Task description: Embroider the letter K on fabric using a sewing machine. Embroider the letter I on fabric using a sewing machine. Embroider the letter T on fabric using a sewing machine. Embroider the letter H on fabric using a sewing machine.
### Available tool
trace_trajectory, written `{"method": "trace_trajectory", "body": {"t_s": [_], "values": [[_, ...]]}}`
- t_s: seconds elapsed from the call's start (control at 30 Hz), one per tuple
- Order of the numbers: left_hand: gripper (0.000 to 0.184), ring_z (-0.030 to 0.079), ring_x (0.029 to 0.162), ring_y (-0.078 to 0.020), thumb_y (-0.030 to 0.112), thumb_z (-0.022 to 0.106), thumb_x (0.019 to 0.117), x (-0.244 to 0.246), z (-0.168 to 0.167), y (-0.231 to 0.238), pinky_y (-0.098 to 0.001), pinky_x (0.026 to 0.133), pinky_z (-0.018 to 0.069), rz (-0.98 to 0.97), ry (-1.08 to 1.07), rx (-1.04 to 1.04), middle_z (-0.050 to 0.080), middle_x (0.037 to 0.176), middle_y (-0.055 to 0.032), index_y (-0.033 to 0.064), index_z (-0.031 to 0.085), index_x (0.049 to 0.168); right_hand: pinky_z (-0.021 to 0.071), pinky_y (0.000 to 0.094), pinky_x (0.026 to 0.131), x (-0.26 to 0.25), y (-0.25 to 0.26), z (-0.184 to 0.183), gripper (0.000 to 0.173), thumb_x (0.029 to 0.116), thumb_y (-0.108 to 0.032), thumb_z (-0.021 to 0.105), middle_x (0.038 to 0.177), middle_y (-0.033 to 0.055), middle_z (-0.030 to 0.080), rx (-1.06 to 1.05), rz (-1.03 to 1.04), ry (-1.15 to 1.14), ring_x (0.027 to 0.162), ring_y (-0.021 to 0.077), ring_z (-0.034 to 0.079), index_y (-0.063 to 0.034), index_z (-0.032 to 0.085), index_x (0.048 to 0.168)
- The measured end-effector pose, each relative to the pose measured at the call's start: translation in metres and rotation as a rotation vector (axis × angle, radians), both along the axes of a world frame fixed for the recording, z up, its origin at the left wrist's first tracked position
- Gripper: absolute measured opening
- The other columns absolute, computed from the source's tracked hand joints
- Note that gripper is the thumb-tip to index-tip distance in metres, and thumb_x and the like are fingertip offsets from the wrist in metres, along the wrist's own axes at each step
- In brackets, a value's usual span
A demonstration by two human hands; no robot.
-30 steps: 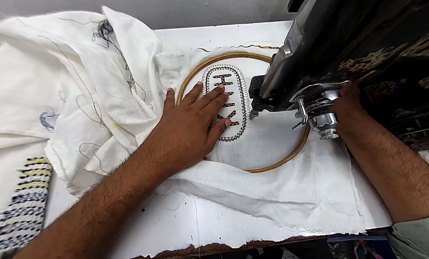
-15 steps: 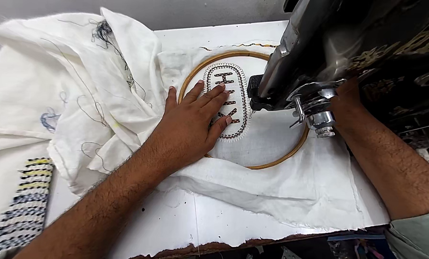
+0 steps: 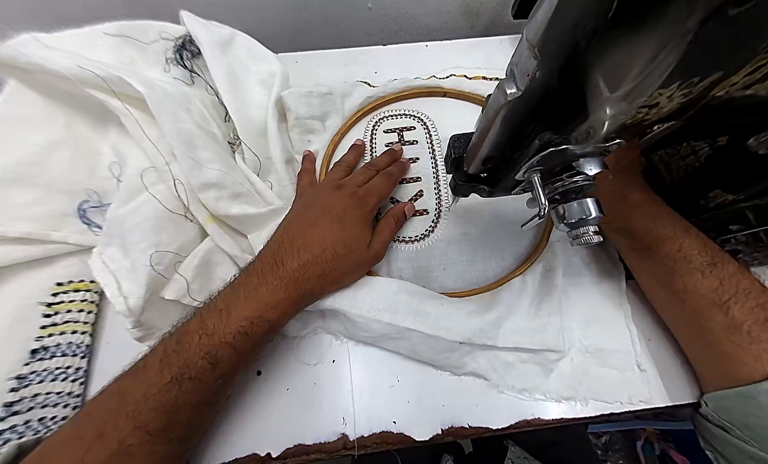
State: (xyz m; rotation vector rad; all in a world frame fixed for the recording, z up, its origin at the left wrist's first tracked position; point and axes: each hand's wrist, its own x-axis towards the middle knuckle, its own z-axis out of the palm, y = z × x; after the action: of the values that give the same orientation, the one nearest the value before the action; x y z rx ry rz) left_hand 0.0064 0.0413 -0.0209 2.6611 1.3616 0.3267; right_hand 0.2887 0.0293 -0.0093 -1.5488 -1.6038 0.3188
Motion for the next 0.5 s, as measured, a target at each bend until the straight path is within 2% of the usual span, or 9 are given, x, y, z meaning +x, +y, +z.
{"method": "trace_trajectory", "body": {"t_s": [0.1, 0.27, 0.37, 0.43, 0.5], "values": [[0.063, 0.032, 0.154, -0.0299, 0.057, 0.028, 0.1070, 0.001, 0.000, 0.001, -0.0786, 0.115, 0.0134, -0.012, -0.016, 0.003, 0.043, 0.163, 0.0039, 0.0217, 0.049, 0.155, 0.0429, 0.0188, 0.091, -0.001, 0.001, 0.003, 0.035, 0.0923, -0.021, 0.068, 0.107, 0.0095, 0.062, 0.018, -0.007, -0.026, 0.102, -0.0004, 0.055, 0.0040, 0.062, 0.117], [0.062, 0.031, 0.155, -0.0301, 0.057, 0.029, 0.1065, 0.001, 0.000, 0.001, -0.0785, 0.115, 0.0137, -0.008, -0.018, 0.002, 0.043, 0.163, 0.0044, 0.0233, 0.050, 0.154, 0.0435, 0.0161, 0.089, 0.000, 0.000, 0.001, 0.032, 0.0938, -0.022, 0.066, 0.104, 0.0048, 0.061, 0.012, 0.002, -0.010, 0.100, -0.0041, 0.054, 0.0003, 0.062, 0.117], [0.059, 0.037, 0.152, -0.0321, 0.052, 0.034, 0.1065, 0.001, 0.004, -0.001, -0.0783, 0.116, 0.0142, -0.027, -0.038, 0.044, 0.048, 0.159, -0.0003, 0.0187, 0.055, 0.150, 0.0431, 0.0213, 0.092, -0.005, -0.004, 0.007, 0.035, 0.0939, -0.018, 0.066, 0.109, 0.0109, 0.061, -0.055, -0.034, -0.020, 0.104, 0.0018, 0.055, 0.0036, 0.060, 0.121], [0.051, 0.048, 0.144, -0.0299, 0.044, 0.040, 0.1068, 0.004, 0.012, -0.010, -0.0714, 0.116, 0.0232, -0.064, -0.076, 0.102, 0.060, 0.147, -0.0039, 0.0141, 0.063, 0.141, 0.0431, 0.0209, 0.092, -0.006, -0.005, 0.009, 0.032, 0.0947, -0.014, 0.066, 0.109, 0.0118, 0.061, -0.066, -0.030, -0.044, 0.104, 0.0025, 0.054, 0.0042, 0.059, 0.120], [0.042, 0.060, 0.126, -0.0270, 0.038, 0.048, 0.1055, 0.009, 0.020, -0.022, -0.0577, 0.108, 0.0371, -0.141, -0.139, 0.120, 0.069, 0.131, -0.0064, 0.0107, 0.071, 0.128, 0.0438, 0.0230, 0.091, -0.005, -0.002, 0.006, 0.028, 0.0944, -0.011, 0.066, 0.106, 0.0143, 0.062, -0.020, -0.015, -0.060, 0.102, 0.0054, 0.056, 0.0058, 0.062, 0.116]]}}
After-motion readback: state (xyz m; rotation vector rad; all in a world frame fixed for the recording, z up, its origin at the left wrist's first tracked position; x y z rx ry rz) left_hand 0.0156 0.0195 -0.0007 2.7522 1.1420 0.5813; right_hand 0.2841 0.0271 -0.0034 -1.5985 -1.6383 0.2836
